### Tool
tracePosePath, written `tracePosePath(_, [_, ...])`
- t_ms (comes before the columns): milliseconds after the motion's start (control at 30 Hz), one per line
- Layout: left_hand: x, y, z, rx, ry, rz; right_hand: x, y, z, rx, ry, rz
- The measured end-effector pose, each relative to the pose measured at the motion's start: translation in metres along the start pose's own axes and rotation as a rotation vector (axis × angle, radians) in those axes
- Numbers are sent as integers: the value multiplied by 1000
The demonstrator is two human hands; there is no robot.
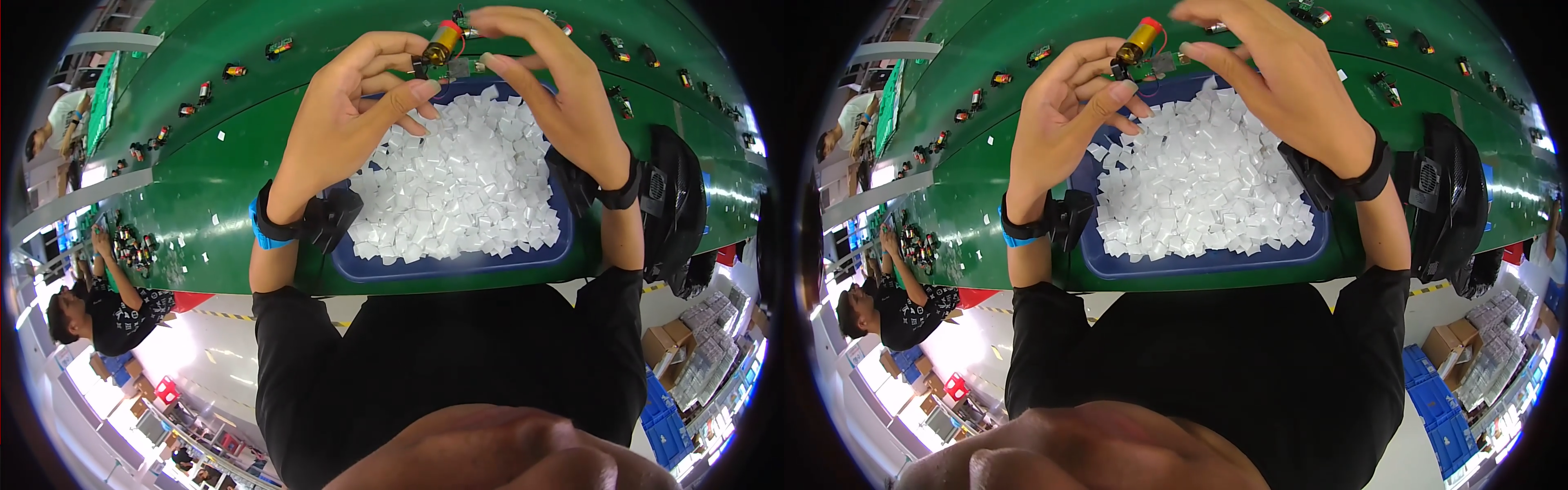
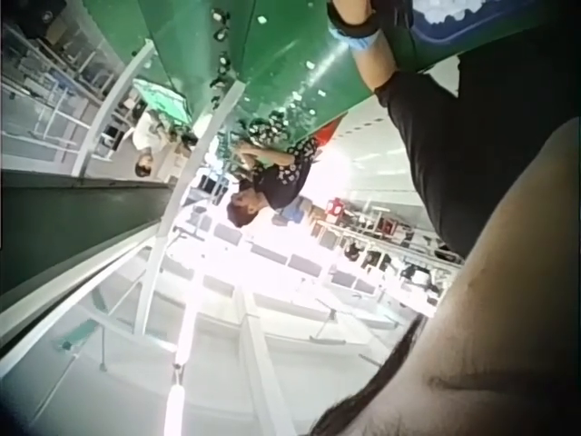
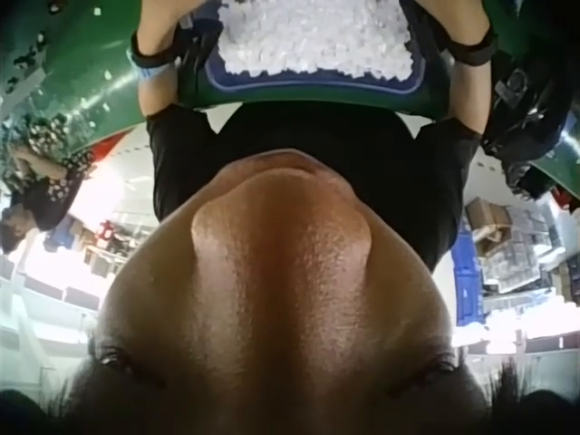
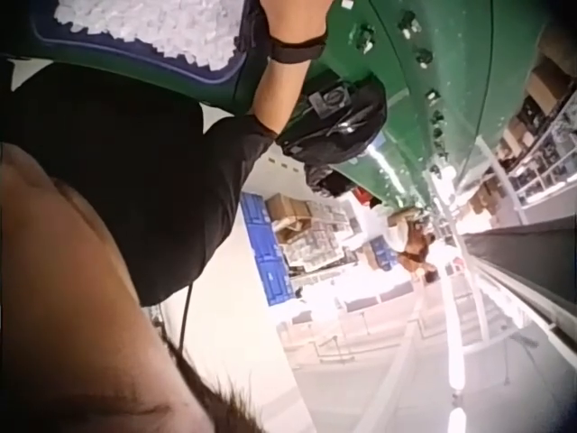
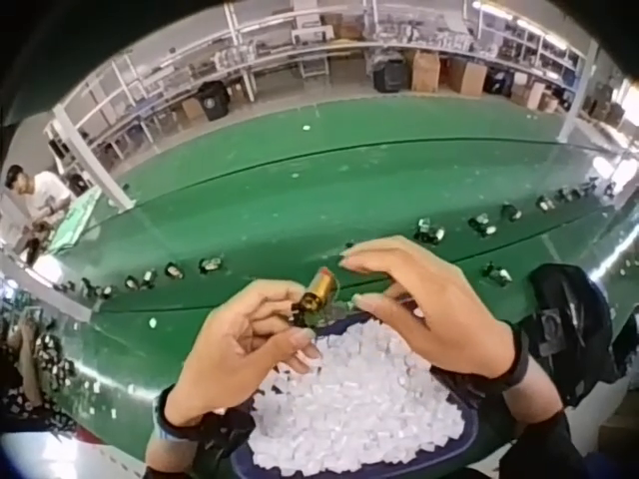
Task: The person picks up a circuit board and a battery, attaches a white adhesive square to the battery, and fits the battery into the board. They then press the components together, activate a green light, and place the assembled unit onto the green table, repeating the process.
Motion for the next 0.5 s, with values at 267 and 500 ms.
tracePosePath(267, [-3, 2, -3, 152, -25, 58, 1, 4, 18, -445, -393, 83])
tracePosePath(500, [-2, 1, -5, 112, -22, 0, -7, 19, 28, -472, -311, 90])
Point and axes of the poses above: each hand's wrist, its own x-axis towards the middle knuckle, its own y-axis out of the palm, z = x × y, the point moved 5 cm from there along x, towards the middle knuckle, and after that the axes turned 4 degrees about z, right-handed, at the moved point
